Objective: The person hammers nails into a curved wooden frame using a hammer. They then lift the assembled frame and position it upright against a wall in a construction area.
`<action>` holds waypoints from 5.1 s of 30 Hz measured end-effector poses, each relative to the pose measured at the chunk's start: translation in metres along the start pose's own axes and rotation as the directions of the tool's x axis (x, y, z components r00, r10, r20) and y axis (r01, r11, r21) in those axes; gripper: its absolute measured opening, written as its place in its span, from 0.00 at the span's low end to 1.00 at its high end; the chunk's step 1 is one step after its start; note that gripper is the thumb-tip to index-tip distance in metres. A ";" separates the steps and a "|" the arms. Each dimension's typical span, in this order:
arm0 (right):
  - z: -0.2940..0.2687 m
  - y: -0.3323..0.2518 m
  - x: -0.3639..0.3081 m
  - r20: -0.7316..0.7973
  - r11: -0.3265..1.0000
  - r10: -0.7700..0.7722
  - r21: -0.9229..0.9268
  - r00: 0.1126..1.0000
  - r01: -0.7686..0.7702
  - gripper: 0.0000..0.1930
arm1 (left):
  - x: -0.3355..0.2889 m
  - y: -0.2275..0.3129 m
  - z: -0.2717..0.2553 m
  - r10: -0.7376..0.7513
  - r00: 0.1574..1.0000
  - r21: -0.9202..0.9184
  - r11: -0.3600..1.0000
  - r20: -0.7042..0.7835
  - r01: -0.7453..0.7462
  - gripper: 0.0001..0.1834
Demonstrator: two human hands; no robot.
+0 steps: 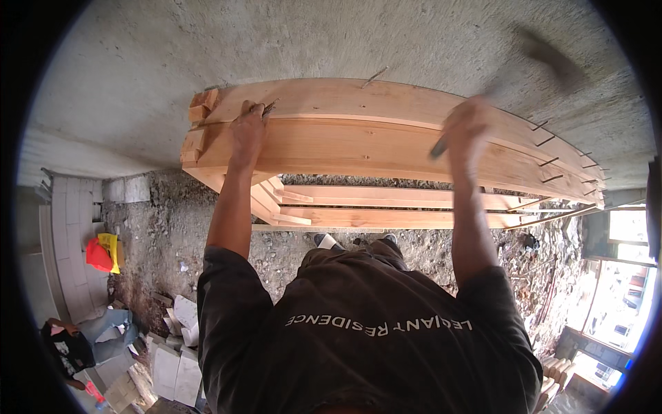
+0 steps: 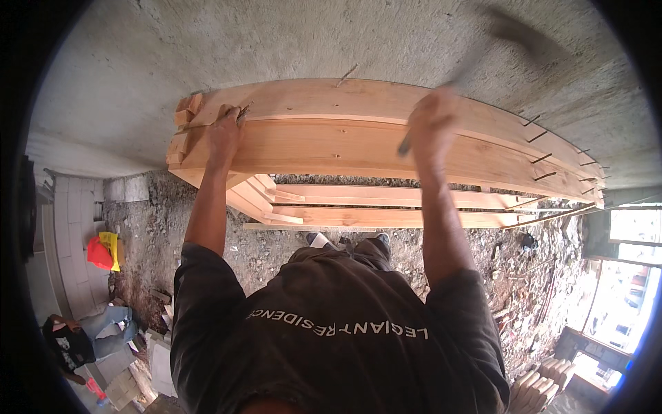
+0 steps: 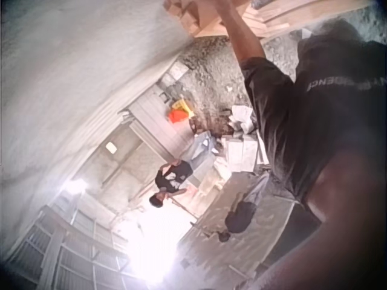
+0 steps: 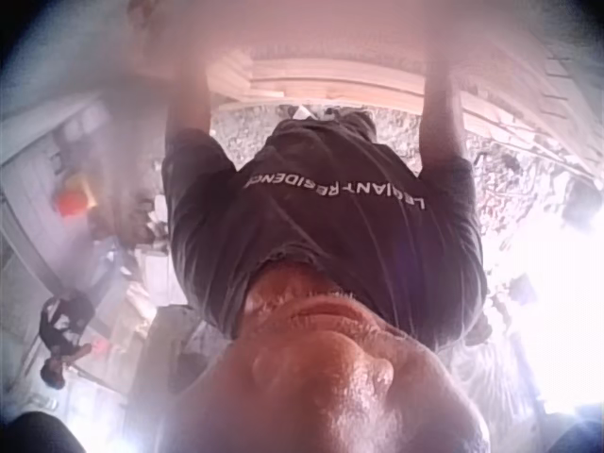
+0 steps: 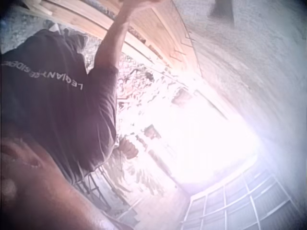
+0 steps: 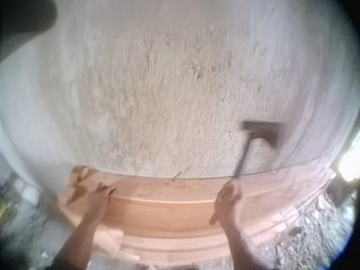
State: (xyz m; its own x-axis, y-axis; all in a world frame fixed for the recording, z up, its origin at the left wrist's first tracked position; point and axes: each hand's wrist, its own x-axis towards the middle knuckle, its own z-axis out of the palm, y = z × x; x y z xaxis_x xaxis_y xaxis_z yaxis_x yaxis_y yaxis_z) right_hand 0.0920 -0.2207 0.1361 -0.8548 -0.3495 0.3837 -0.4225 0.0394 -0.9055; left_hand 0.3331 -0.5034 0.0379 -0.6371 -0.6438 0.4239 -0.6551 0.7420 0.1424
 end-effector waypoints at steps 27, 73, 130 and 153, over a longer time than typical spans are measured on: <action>-0.012 -0.057 0.008 -0.023 0.984 0.050 0.171 0.998 -0.045 0.16 | -0.005 -0.001 -0.008 0.023 1.000 -0.017 1.000 0.004 -0.023 0.11; -0.022 0.018 -0.098 0.598 0.871 0.322 0.116 0.734 -0.477 0.08 | -0.099 0.195 -0.056 0.155 0.838 -0.848 0.189 0.524 0.495 0.19; -0.051 -0.024 -0.035 0.374 0.898 0.268 0.236 0.888 -0.370 0.29 | 0.061 0.169 0.003 0.321 0.906 -0.496 0.855 0.277 -0.151 0.18; -0.065 -0.010 -0.045 0.499 0.887 0.406 -0.014 0.765 -0.461 0.23 | -0.007 0.013 -0.041 -0.148 0.982 0.079 0.987 0.119 0.139 0.14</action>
State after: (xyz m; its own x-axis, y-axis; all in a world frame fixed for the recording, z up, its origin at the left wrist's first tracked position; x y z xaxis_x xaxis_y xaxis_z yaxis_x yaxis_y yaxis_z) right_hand 0.1155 -0.1449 0.1394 -0.6755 -0.7188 -0.1646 0.0155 0.2093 -0.9777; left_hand 0.3456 -0.4820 0.0731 -0.5767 -0.7642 0.2890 -0.7675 0.6280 0.1291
